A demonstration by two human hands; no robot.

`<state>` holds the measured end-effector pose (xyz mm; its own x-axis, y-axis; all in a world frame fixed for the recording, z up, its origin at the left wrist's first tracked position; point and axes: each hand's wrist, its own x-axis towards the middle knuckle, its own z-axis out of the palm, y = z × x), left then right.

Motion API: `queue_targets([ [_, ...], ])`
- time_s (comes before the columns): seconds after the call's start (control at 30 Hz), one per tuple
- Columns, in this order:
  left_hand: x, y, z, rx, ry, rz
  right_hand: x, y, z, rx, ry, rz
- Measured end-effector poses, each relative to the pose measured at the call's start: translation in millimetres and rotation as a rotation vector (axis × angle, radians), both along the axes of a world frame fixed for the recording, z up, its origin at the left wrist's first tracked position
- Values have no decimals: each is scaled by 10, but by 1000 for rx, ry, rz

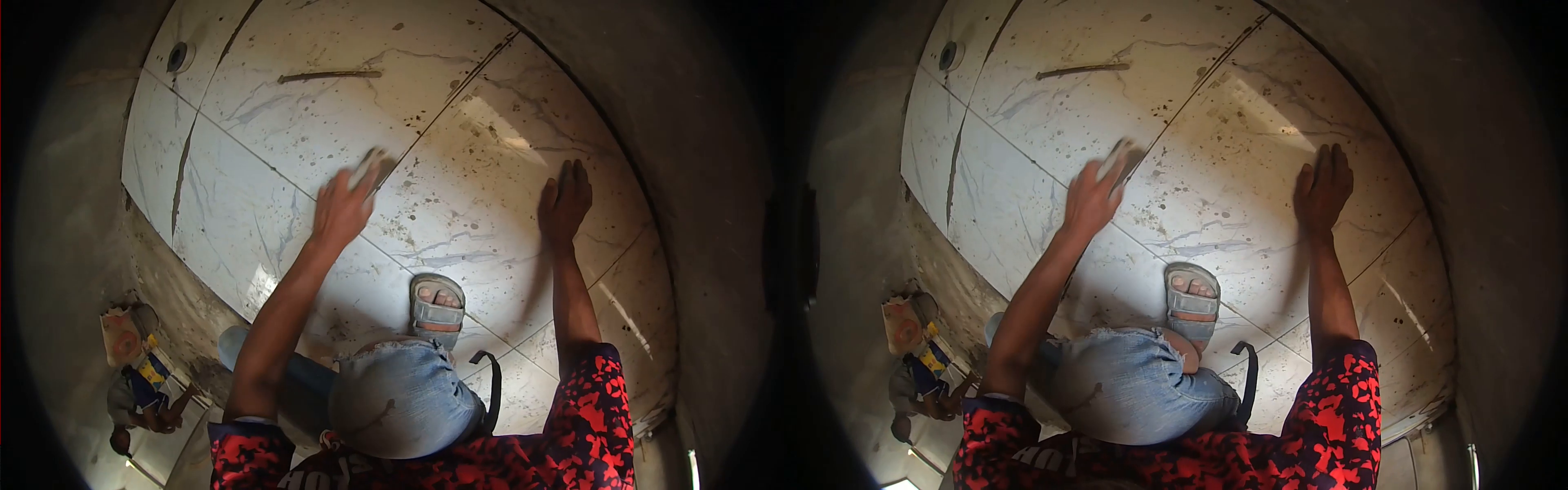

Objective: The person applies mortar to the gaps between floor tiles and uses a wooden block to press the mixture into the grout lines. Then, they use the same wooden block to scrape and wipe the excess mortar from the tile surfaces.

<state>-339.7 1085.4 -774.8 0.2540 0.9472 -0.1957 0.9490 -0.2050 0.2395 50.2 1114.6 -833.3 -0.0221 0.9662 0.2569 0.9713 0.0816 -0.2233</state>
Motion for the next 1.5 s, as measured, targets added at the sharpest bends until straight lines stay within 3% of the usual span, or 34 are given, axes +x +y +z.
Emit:
queue_targets([
  [0.17, -118, -334, -81, 59, 3, -27, -57, -4, 46, -27, -15, -32],
  [0.4, 995, 1362, -3, 172, -6, -85, 7, 23, 65, -19, 24, -7],
  [0.5, 1086, 1517, -52, 159, 23, -77, 23, 14, 70, -17, 46, 5],
  [0.57, 902, 1251, 15, 68, 28, -74, 65, 46, 69, -10, 59, 2],
  [0.63, 403, 493, 149, -73, 39, -35, 44, 19, 63, 22, 80, 15],
  [0.7, 62, -43, 104, -53, 31, -16, 19, 17, 79, 9, 65, -7],
  [0.8, 74, -238, 134, -78, 55, 46, 16, 9, 82, 0, 44, -23],
  [0.97, 672, 708, -40, 27, -84, 30, -16, -7, 74, -14, 27, -21],
  [1.13, 1239, 1643, -25, 93, -62, 19, 5, -3, 37, 10, 45, -15],
  [1.37, 730, 772, 24, -107, -59, 49, 48, 20, 45, 0, 78, -15],
  [1.43, 711, 697, -23, -21, -53, 78, 15, 20, 75, -37, 64, -32],
  [1.5, 939, 1138, -115, 55, -213, 7, 25, 26, 60, -54, 61, -24],
])
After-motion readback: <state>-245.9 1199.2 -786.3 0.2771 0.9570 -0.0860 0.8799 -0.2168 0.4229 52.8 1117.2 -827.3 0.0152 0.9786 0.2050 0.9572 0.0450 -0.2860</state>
